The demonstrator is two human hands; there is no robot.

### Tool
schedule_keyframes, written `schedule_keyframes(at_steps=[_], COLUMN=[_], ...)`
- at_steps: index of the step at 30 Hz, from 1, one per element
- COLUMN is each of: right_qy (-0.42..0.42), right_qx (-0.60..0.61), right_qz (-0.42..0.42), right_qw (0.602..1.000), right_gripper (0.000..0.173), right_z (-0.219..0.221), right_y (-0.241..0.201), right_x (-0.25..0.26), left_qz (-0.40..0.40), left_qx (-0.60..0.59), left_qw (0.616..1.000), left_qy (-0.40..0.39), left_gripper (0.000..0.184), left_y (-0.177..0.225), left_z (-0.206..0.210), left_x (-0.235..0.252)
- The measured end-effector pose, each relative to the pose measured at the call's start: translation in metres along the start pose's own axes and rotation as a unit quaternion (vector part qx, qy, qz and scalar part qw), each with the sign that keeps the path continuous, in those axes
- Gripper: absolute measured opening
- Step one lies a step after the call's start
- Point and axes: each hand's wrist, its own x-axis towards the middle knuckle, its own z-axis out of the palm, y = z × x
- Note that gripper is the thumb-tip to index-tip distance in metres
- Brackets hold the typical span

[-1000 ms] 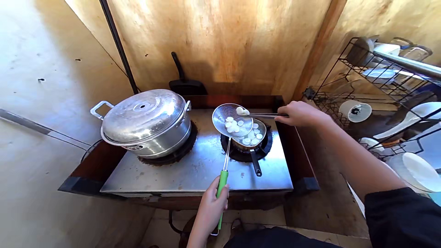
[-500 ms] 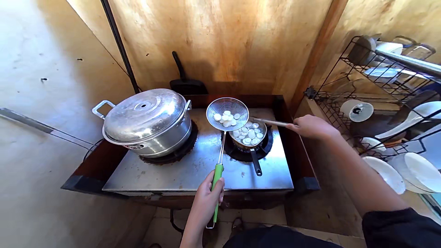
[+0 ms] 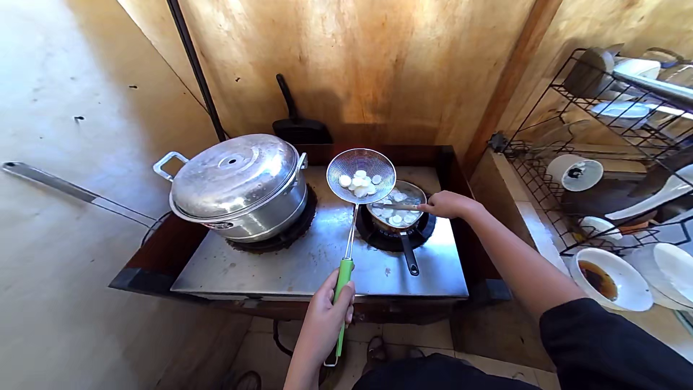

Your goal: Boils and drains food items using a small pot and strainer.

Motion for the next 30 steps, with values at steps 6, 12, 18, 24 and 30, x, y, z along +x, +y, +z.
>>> schedule_keyframes(at_steps=[6,12,18,24,30], right_qy=[0.033,0.06,0.099,0.206,0.26], right_qx=[-0.101,-0.093,-0.072,-0.056,-0.07], right_qz=[-0.042,-0.06,-0.046,-0.042,-0.074], right_qw=[0.993,0.992,0.991,0.976,0.96], right_gripper=[0.058,0.049,0.046,0.04,0.045], right_z=[0.014,0.011,-0.009,-0.035,-0.038], right_y=[-0.003,0.013,0.036,0.05,0.024], right_x=[-0.006,-0.023,-0.05,-0.073,-0.066], left_qz=[0.009,0.002,0.0,-0.014,-0.027], left_qx=[0.003,0.021,0.028,0.038,0.016], left_qw=[1.0,1.0,0.999,0.999,0.999], left_qy=[0.001,0.002,0.021,0.012,-0.029], left_gripper=[0.036,0.036,0.034,0.033,0.034], left_y=[-0.005,-0.011,-0.016,-0.016,-0.014], left_z=[0.0,-0.001,0.001,0.005,0.019], left_x=[-0.003,-0.004,-0.002,0.001,-0.007])
